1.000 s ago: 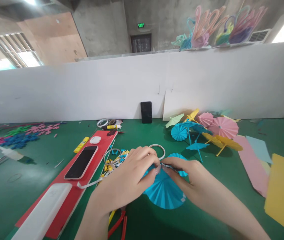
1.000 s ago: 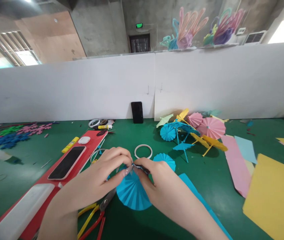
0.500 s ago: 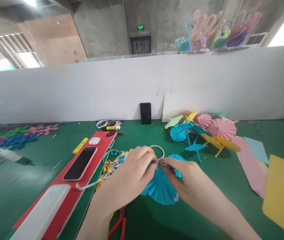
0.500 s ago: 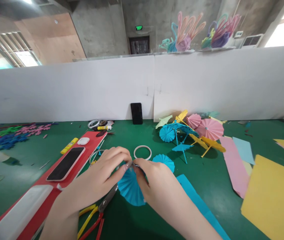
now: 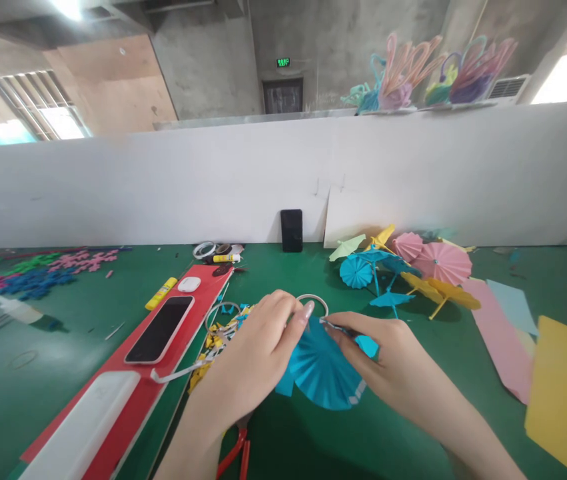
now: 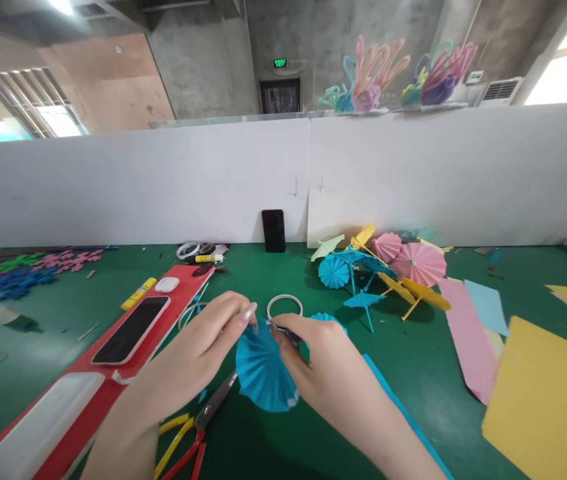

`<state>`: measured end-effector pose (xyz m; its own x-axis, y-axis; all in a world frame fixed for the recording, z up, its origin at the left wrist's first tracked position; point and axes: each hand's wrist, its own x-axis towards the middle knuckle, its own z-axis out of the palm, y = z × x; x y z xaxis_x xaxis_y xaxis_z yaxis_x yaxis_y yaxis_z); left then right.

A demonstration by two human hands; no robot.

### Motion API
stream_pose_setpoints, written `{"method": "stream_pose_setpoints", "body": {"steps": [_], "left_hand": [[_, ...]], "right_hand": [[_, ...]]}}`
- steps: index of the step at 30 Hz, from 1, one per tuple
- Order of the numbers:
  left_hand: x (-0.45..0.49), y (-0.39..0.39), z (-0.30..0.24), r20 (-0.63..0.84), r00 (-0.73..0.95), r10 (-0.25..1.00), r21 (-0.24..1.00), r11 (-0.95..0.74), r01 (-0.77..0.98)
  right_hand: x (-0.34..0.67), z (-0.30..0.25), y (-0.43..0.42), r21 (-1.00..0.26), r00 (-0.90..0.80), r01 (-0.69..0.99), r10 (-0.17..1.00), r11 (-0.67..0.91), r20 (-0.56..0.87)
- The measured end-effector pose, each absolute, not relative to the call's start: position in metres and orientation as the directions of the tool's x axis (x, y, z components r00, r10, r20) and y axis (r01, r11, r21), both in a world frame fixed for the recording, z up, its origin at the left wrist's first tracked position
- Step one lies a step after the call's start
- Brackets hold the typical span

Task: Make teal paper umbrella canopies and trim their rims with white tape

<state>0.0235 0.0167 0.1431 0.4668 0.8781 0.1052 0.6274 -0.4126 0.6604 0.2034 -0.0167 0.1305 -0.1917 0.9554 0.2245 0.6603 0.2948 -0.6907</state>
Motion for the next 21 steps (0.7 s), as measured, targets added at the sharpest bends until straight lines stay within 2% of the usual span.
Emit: {"method": "stream_pose_setpoints", "body": {"steps": [5, 10, 21], "left_hand": [[0.0223, 0.0177, 0.1460, 0.110, 0.399, 0.910, 0.632, -0.374, 0.678], [0.0261, 0.0186, 0.1458, 0.092, 0.472, 0.877, 0.662, -0.408, 0.629], [0.0296, 0.0136, 0.1446, 0.208, 0.558, 0.803, 0.571, -0.563, 0.597]], "right_hand": [[0.2066, 0.1339, -0.0184, -0.757, -0.176, 0.589, 0.959, 0.282, 0.221], [0.2072, 0.1387, -0.0199, -0.799, -0.179, 0.534, 0.961, 0.277, 0.213], [0.2050, 0.1354, -0.0195, -0.805, -0.159, 0.542, 0.970, 0.241, 0.183]]}}
